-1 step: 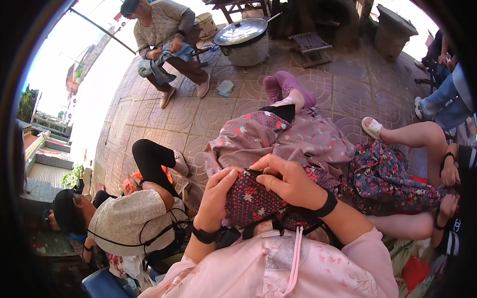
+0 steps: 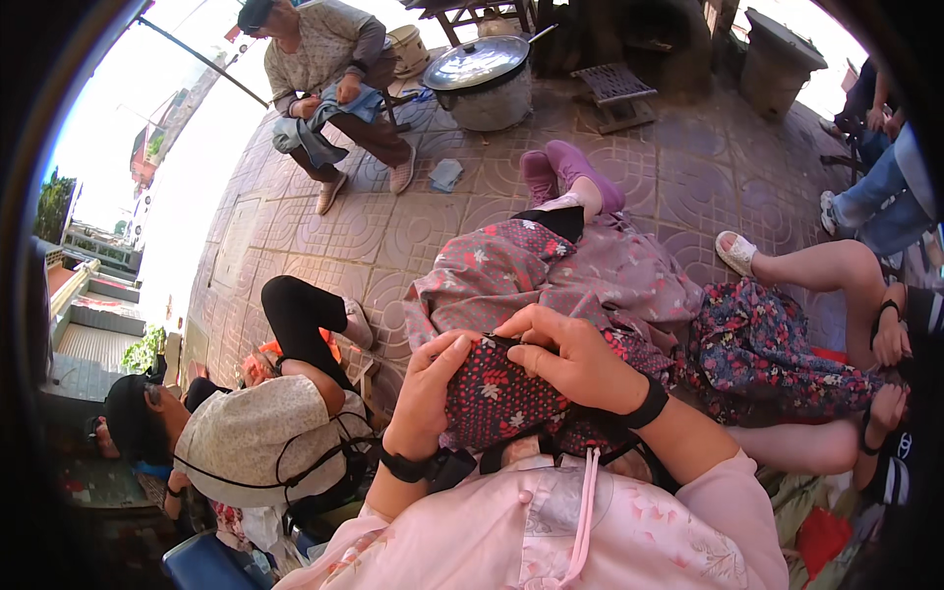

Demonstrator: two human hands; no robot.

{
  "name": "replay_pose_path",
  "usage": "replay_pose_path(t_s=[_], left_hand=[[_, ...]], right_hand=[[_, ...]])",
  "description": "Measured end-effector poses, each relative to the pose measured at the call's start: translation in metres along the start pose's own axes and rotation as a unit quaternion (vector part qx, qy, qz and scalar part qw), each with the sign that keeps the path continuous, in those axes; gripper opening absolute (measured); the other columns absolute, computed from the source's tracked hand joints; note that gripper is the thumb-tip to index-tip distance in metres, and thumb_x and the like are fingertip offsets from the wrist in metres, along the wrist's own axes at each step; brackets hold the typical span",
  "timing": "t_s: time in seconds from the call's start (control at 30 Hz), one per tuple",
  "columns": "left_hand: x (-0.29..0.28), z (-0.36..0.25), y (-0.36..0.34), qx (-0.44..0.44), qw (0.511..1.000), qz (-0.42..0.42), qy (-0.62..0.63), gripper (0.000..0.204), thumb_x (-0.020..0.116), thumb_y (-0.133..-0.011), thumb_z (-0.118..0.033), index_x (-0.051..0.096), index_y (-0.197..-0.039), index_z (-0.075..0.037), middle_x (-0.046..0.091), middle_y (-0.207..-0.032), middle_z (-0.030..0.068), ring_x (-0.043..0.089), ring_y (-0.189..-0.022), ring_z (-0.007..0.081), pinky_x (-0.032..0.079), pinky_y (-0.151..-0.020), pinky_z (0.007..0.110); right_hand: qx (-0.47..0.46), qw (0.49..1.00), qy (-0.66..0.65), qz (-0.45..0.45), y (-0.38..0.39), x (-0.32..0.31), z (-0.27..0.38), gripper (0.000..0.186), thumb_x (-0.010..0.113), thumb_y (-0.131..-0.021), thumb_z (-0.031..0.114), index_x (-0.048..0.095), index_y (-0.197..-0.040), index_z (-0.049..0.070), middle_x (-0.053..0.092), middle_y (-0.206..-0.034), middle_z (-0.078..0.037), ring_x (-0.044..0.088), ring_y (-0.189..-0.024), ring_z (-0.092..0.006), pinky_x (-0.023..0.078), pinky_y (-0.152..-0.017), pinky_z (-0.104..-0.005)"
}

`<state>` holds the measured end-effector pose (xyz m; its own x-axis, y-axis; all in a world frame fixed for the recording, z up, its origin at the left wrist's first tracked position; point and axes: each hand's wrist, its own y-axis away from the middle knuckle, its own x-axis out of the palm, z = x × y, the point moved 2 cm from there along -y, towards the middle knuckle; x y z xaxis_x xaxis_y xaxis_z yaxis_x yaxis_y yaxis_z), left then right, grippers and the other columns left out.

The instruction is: Sewing a piece of patterned fabric by hand using a needle and thread.

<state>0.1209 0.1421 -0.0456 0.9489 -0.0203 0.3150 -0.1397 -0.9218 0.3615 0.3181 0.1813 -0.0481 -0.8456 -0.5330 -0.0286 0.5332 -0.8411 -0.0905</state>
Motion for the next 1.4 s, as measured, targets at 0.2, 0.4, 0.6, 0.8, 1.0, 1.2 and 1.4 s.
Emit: replay_pose_path(t_s=[0.2, 0.4, 0.6, 0.8, 1.0, 1.2, 1.4], left_hand=[[0.004, -0.003, -0.002, 0.029, 0.999, -0.002, -0.031, 0.012, 0.067, -0.091, -0.008, 0.07, -0.099, -0.001, 0.068, -0.09, -0.0002, 0.06, -0.082, 0.0056, 0.049, -0.074, 0.022], [0.006, -0.004, -0.004, 0.04, 0.998, -0.027, -0.049, 0.008, 0.068, -0.09, -0.006, 0.071, -0.094, -0.001, 0.067, -0.086, -0.0013, 0.059, -0.081, 0.0049, 0.048, -0.073, 0.021], [0.005, -0.004, -0.005, 0.043, 0.997, -0.039, -0.059, 0.007, 0.068, -0.089, -0.006, 0.07, -0.093, -0.001, 0.066, -0.086, -0.0019, 0.058, -0.082, 0.0046, 0.047, -0.074, 0.021], [0.006, -0.003, -0.005, 0.09, 0.985, -0.032, -0.141, 0.007, 0.068, -0.087, -0.005, 0.069, -0.093, 0.0, 0.066, -0.086, -0.0019, 0.058, -0.083, 0.005, 0.046, -0.075, 0.022], [0.0, 0.001, -0.006, 0.107, 0.972, -0.021, -0.208, 0.009, 0.069, -0.086, -0.004, 0.069, -0.094, 0.001, 0.066, -0.084, -0.0012, 0.058, -0.082, 0.0055, 0.047, -0.075, 0.023], [0.002, -0.002, -0.009, 0.096, 0.969, -0.011, -0.228, 0.01, 0.069, -0.087, -0.006, 0.069, -0.094, 0.001, 0.066, -0.084, -0.001, 0.058, -0.081, 0.0059, 0.047, -0.074, 0.023], [-0.002, 0.004, -0.008, 0.022, 0.996, -0.043, -0.074, 0.015, 0.063, -0.094, -0.013, 0.068, -0.099, 0.0, 0.066, -0.087, -0.0008, 0.059, -0.081, 0.0059, 0.048, -0.074, 0.021]], right_hand=[[0.098, 0.988, -0.117, 0.035, 0.0, -0.003, 0.003, 0.019, 0.06, -0.095, 0.005, 0.059, -0.114, 0.003, 0.056, -0.074, 0.004, 0.048, -0.067, -0.0014, 0.037, -0.059, -0.0201], [0.112, 0.985, -0.128, 0.035, 0.0, -0.004, 0.003, 0.019, 0.06, -0.094, 0.005, 0.059, -0.113, 0.003, 0.055, -0.072, 0.005, 0.047, -0.065, -0.0009, 0.037, -0.058, -0.0199], [0.061, 0.997, -0.054, 0.012, 0.001, -0.007, -0.002, 0.023, 0.062, -0.092, 0.006, 0.06, -0.115, 0.003, 0.061, -0.08, -0.001, 0.055, -0.072, -0.005, 0.043, -0.063, -0.0231], [-0.009, 0.999, 0.041, 0.014, -0.001, -0.004, 0.008, 0.026, 0.066, -0.089, 0.009, 0.061, -0.113, 0.001, 0.068, -0.09, -0.009, 0.066, -0.081, -0.0151, 0.05, -0.073, -0.03], [-0.031, 0.995, 0.092, 0.03, -0.004, -0.002, 0.006, 0.024, 0.066, -0.089, 0.009, 0.062, -0.111, 0.0, 0.069, -0.093, -0.011, 0.068, -0.084, -0.0188, 0.052, -0.075, -0.0312], [-0.016, 0.998, 0.059, 0.015, -0.002, -0.005, 0.004, 0.023, 0.066, -0.088, 0.006, 0.062, -0.11, 0.0, 0.068, -0.092, -0.011, 0.068, -0.084, -0.0176, 0.051, -0.075, -0.03], [-0.003, 0.996, 0.088, -0.02, 0.0, -0.009, 0.006, 0.027, 0.067, -0.087, 0.005, 0.062, -0.113, 0.001, 0.066, -0.091, -0.008, 0.066, -0.082, -0.0156, 0.051, -0.074, -0.0286]])
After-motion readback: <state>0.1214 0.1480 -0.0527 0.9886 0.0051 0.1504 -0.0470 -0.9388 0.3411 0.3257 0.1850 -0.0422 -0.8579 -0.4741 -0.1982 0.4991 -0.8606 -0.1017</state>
